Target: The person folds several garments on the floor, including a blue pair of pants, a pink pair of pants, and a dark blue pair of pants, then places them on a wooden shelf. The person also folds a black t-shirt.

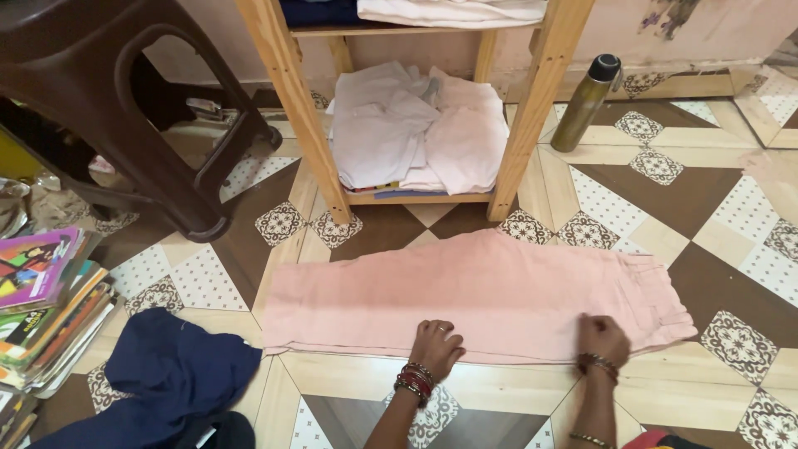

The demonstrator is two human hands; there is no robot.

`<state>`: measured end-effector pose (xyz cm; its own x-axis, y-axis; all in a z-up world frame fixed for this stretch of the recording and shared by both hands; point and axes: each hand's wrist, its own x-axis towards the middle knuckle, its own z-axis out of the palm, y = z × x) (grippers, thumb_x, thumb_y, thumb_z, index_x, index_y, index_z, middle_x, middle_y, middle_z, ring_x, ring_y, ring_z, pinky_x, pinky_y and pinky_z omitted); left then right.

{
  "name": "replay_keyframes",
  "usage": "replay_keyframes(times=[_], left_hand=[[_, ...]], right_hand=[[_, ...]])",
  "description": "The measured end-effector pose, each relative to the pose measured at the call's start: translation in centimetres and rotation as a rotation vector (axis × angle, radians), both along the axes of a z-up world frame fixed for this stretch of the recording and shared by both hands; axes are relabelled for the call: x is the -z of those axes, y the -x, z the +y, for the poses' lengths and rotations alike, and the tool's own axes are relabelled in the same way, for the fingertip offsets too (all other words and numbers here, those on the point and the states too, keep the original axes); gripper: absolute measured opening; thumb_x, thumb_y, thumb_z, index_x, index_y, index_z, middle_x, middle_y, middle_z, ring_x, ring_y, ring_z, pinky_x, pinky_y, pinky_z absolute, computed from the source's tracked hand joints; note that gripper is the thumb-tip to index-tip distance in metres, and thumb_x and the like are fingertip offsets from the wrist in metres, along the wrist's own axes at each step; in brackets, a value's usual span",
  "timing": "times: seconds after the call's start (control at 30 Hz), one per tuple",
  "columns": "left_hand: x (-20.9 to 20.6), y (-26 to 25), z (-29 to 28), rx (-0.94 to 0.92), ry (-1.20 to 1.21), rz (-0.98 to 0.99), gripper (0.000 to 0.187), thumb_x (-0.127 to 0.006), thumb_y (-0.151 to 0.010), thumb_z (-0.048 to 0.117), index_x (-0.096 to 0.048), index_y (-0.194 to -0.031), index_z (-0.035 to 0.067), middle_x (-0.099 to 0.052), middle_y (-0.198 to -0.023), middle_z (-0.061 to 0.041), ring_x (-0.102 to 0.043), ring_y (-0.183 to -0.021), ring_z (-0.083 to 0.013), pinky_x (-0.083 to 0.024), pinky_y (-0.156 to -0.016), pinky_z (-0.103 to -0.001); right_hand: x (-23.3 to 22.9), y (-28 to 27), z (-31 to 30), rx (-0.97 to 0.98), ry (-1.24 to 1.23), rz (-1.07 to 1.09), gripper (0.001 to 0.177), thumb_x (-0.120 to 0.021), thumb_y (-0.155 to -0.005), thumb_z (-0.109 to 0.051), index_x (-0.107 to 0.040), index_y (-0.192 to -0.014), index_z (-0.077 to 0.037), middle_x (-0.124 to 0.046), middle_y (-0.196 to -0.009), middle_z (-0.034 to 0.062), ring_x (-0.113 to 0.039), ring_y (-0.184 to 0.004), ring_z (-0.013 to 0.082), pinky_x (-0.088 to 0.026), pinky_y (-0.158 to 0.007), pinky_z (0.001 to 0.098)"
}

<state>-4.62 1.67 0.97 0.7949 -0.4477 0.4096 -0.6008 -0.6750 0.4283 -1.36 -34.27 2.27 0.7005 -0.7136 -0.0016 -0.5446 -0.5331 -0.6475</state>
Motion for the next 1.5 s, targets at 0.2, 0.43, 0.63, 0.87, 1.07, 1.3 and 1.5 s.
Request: replay_keyframes(times=[0.2,0.43,0.63,0.87,1.07,1.3,1.5], left_hand=[[2.7,-0.5,-1.0,0.099,-0.108,-0.151,0.013,-0.071,-0.089,0.018,-0.064,-0.094,0.008,-0.065,-0.111,-0.013,-0.058,-0.112,-0.0294,-0.041,-0.103,-0.049],[1.8,-1.0,-1.5,0.036,-0.117,-0.262,0.011,-0.064,-0.091,0.013,-0.063,-0.101,0.008,-0.065,-0.111,-0.009,-0.06,-0.109,-0.0256,-0.042,-0.103,-0.047],[0.9,1.7,-1.3,0.115,-0.189,-0.141,0.01,-0.064,-0.09,0.013,-0.064,-0.099,0.008,-0.064,-0.11,-0.011,-0.058,-0.111,-0.0272,-0.04,-0.103,-0.046],[-0.6,2.0,-0.2,0.15,-0.207,0.014,0.032,-0.067,-0.098,0.035,-0.067,-0.094,0.004,-0.063,-0.106,-0.015,-0.055,-0.106,-0.0308,-0.039,-0.099,-0.047],[-2.1,2.3,0.1,0.097,-0.095,0.064,0.026,-0.071,-0.092,0.031,-0.067,-0.092,0.005,-0.061,-0.107,-0.015,-0.054,-0.106,-0.0318,-0.04,-0.097,-0.046],[-2.4,1.6,1.6,-0.183,0.175,-0.151,0.018,-0.076,-0.087,0.022,-0.067,-0.086,0.007,-0.063,-0.102,-0.012,-0.058,-0.105,-0.0314,-0.043,-0.095,-0.048],[-3.7,0.8,7.1,-0.482,0.123,0.031,0.015,-0.074,-0.086,0.022,-0.069,-0.084,0.008,-0.064,-0.097,-0.011,-0.058,-0.098,-0.0295,-0.042,-0.089,-0.047]], right_hand=[[-2.5,1.6,2.7,-0.469,-0.276,0.162,0.028,-0.089,-0.069,-0.029,-0.082,-0.09,-0.011,-0.074,-0.092,0.0112,-0.068,-0.091,0.0272,-0.056,-0.087,0.0429],[-1.9,2.4,2.5,-0.671,0.04,0.294,0.023,-0.09,-0.068,-0.026,-0.085,-0.09,-0.026,-0.068,-0.113,-0.0044,-0.053,-0.119,0.0212,-0.043,-0.113,0.0372],[-0.1,2.3,0.0,-0.649,0.034,0.34,0.02,-0.091,-0.066,-0.029,-0.085,-0.085,-0.028,-0.071,-0.11,-0.0075,-0.055,-0.119,0.0203,-0.046,-0.114,0.0344],[-0.1,2.3,-0.2,-0.669,0.148,0.431,0.025,-0.095,-0.063,-0.033,-0.084,-0.086,-0.033,-0.065,-0.116,-0.0112,-0.051,-0.123,0.0198,-0.042,-0.115,0.0361],[-0.6,2.3,-2.6,-0.653,-0.005,0.364,0.017,-0.09,-0.063,-0.024,-0.087,-0.08,-0.024,-0.073,-0.111,-0.0057,-0.06,-0.119,0.0238,-0.05,-0.107,0.0364],[0.3,-1.7,1.4,-0.561,0.335,0.224,0.023,-0.075,-0.084,-0.039,-0.081,-0.094,-0.019,-0.077,-0.105,0.0079,-0.072,-0.1,0.0298,-0.058,-0.092,0.0408],[3.6,-5.3,13.2,-0.674,0.583,0.095,0.061,-0.046,-0.092,-0.063,-0.048,-0.145,-0.033,-0.04,-0.157,0.0027,-0.031,-0.148,0.0342,-0.019,-0.116,0.0651]])
